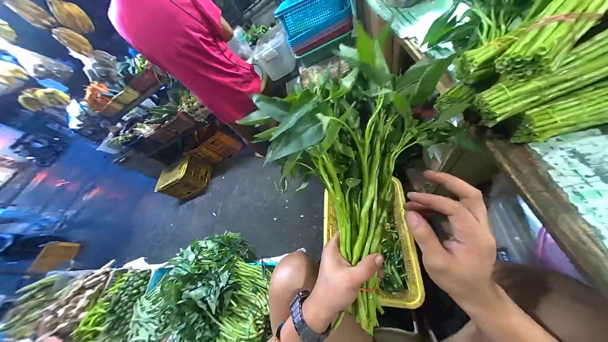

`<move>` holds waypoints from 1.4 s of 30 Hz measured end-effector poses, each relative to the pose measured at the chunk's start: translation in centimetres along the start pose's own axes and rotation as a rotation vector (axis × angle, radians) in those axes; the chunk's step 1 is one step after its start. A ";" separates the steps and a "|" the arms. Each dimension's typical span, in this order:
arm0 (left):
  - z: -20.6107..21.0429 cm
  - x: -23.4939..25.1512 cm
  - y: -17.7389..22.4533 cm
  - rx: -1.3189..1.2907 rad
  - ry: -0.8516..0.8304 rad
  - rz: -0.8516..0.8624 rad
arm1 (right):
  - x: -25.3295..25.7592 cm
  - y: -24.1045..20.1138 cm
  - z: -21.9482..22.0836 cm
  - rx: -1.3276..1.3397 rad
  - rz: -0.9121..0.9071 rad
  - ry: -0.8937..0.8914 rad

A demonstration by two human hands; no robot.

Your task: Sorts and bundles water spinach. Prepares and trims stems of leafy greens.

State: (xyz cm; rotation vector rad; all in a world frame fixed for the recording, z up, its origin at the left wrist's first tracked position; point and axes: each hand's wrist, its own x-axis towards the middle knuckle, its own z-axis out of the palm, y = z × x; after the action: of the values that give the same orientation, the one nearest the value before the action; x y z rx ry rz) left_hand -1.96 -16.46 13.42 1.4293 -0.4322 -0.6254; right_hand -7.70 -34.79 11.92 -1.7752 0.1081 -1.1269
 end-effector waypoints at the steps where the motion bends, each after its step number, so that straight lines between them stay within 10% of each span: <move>1: -0.1 -0.1 0.0 0.008 -0.002 -0.003 | 0.3 -0.1 -0.3 0.029 -0.025 0.006; 8: -0.2 -1.2 -0.8 0.198 -0.187 -0.046 | 2.2 -0.2 -2.6 -0.274 -0.146 -0.036; 27: -1.3 -0.8 -0.9 -0.058 -0.553 -0.018 | 3.3 -0.8 -5.2 -0.430 0.212 -0.062; 42: -1.8 -0.8 -0.8 -0.146 -0.512 -0.076 | 3.9 -1.4 -6.3 0.115 0.280 0.060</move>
State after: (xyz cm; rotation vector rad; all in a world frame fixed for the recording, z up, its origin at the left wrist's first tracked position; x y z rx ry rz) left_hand -1.59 -14.60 12.53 1.1417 -0.7185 -1.0697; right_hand -10.64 -40.45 16.00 -1.5685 0.3120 -0.9636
